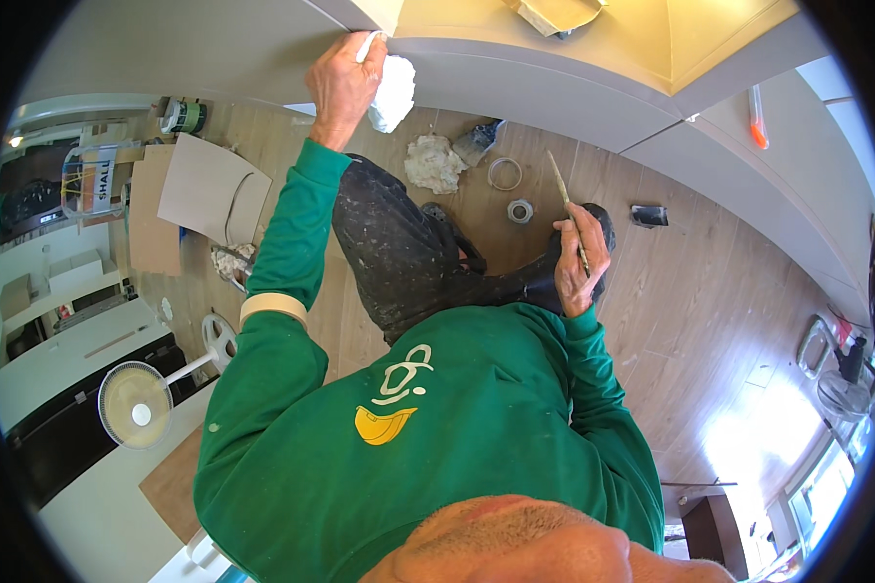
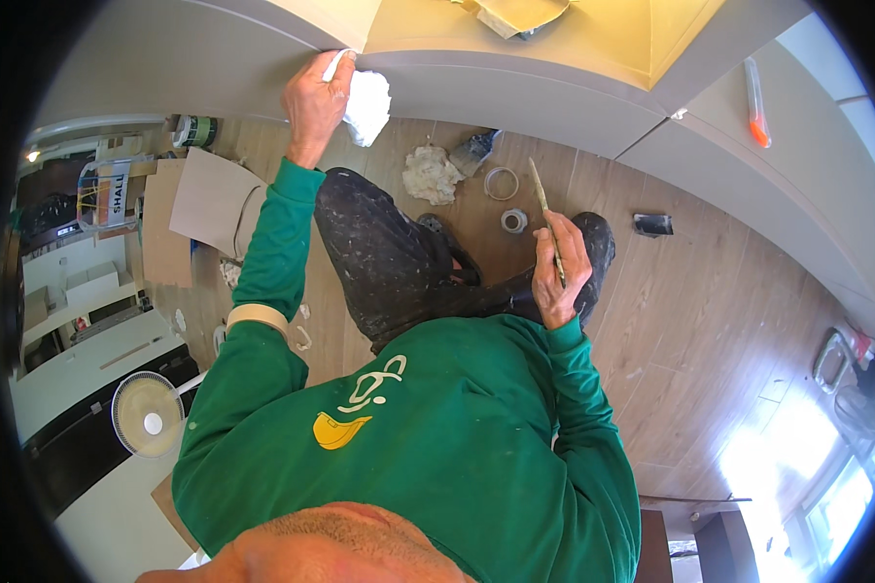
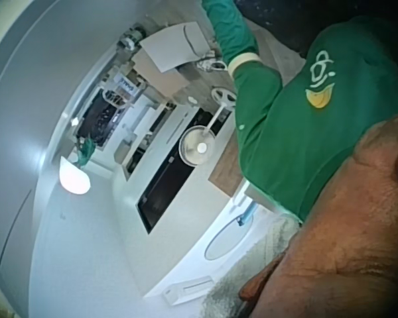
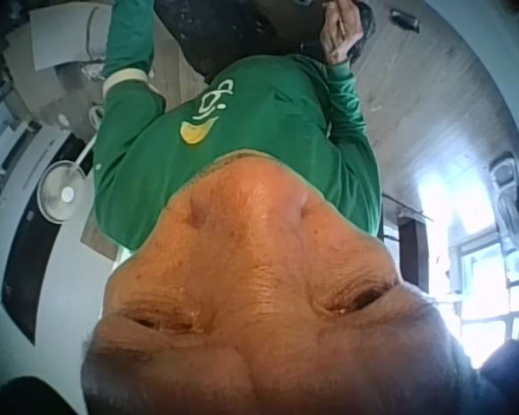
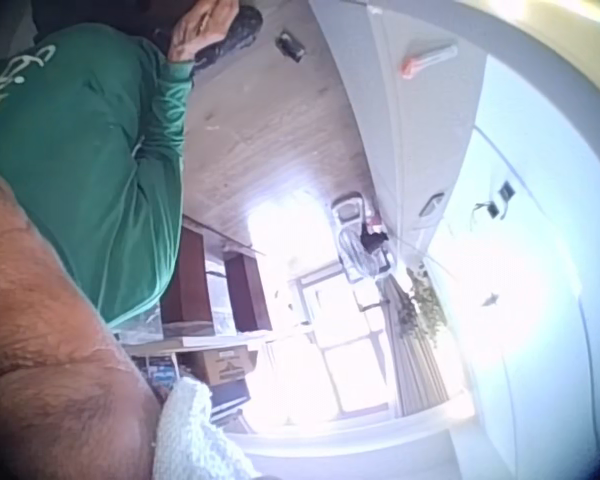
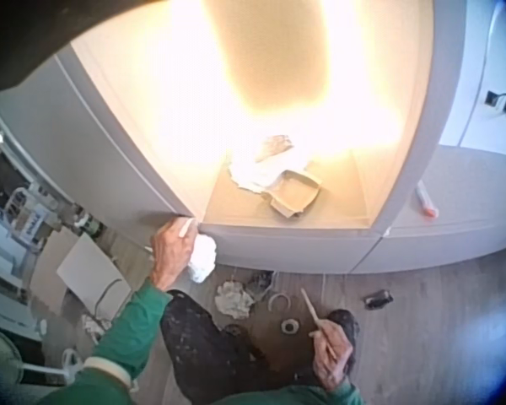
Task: The person wipes the edges and surfaces of a cabinet and a built-in shelf unit using a cloth, then uses a brush to apply a liquid to the edges, and finishes by sanding the edges with a sanding block.
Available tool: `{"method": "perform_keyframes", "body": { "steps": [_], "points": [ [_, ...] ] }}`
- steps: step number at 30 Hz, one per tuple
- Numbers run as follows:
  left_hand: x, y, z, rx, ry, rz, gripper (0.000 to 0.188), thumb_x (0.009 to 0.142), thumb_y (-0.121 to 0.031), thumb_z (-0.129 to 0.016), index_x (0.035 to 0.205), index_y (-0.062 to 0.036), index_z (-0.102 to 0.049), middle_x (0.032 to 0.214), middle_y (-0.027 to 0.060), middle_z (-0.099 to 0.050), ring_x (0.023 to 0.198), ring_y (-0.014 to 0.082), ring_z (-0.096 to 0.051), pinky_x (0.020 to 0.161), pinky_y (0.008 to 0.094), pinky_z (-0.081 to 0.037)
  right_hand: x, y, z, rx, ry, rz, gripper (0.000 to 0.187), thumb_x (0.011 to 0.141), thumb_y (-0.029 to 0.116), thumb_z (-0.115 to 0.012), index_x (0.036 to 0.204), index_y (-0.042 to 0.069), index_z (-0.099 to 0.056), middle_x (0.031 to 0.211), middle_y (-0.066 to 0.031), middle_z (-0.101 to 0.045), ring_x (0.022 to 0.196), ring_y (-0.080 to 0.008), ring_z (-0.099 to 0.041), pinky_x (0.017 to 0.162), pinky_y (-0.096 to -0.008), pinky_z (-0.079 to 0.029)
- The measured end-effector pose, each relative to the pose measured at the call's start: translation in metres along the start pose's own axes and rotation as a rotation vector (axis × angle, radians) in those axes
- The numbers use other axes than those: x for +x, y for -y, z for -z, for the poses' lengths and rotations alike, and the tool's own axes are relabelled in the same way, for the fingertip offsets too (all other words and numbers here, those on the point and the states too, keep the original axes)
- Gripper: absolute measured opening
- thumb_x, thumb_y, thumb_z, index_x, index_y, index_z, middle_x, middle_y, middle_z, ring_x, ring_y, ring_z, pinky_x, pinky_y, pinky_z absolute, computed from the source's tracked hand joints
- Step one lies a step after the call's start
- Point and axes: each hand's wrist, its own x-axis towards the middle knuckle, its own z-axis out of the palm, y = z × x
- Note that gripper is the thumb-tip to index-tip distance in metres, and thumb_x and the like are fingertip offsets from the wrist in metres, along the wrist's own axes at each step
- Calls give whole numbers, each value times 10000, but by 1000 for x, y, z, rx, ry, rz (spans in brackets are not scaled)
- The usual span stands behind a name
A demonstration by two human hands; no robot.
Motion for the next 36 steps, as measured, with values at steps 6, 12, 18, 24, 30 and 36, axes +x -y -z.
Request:
{"method": "perform_keyframes", "body": {
  "steps": [6, 12, 18, 24, 30, 36],
  "points": [
    [-9, -1, 17, -244, -11, 182, 223, 909, -257, -713, 960, -44, -751, 802, 119, -719, 691, 237, -678, 647, 345, -526, 0, 2, 1, 36, -3, -45, 240, 946, 25, -575, 1148, -57, -676, 1083, -171, -688, 800, -209, -703, 756, -315, -539],
    [-38, 7, 23, -315, 105, 387, 266, 925, -279, -712, 1011, -30, -753, 794, 116, -725, 690, 173, -669, 648, 307, -517, -4, 3, 4, 32, -4, -58, 237, 945, 29, -584, 1143, -57, -680, 1078, -171, -691, 800, -209, -703, 763, -314, -541],
    [-20, 2, 14, -255, 109, 357, 310, 924, -336, -695, 1012, -45, -754, 786, 139, -725, 676, 231, -679, 645, 333, -521, -5, 6, 2, 35, 14, -66, 234, 944, 28, -584, 1139, -58, -680, 1076, -174, -692, 797, -209, -703, 769, -312, -538],
    [-7, 5, -1, -229, 72, 303, 341, 912, -361, -694, 998, -37, -755, 753, 150, -713, 662, 242, -663, 641, 345, -519, -6, 3, 3, 16, -4, -65, 236, 920, 10, -597, 1134, -31, -689, 1077, -172, -687, 789, -212, -689, 742, -318, -556],
    [-8, -2, 1, -177, 158, 307, 273, 904, -317, -687, 981, -66, -762, 752, 163, -709, 633, 271, -670, 619, 348, -515, -6, 1, 1, 11, 14, -95, 229, 921, 16, -600, 1127, -28, -690, 1084, -174, -686, 803, -221, -689, 747, -324, -558],
    [-79, 3, 35, -452, 320, 388, 224, 914, -197, -691, 1051, -33, -756, 902, 113, -762, 750, 142, -689, 683, 290, -544, 0, 31, -5, 72, 12, -40, 228, 927, 36, -606, 1125, -44, -684, 1052, -194, -690, 839, -250, -692, 764, -332, -557]
  ]
}}
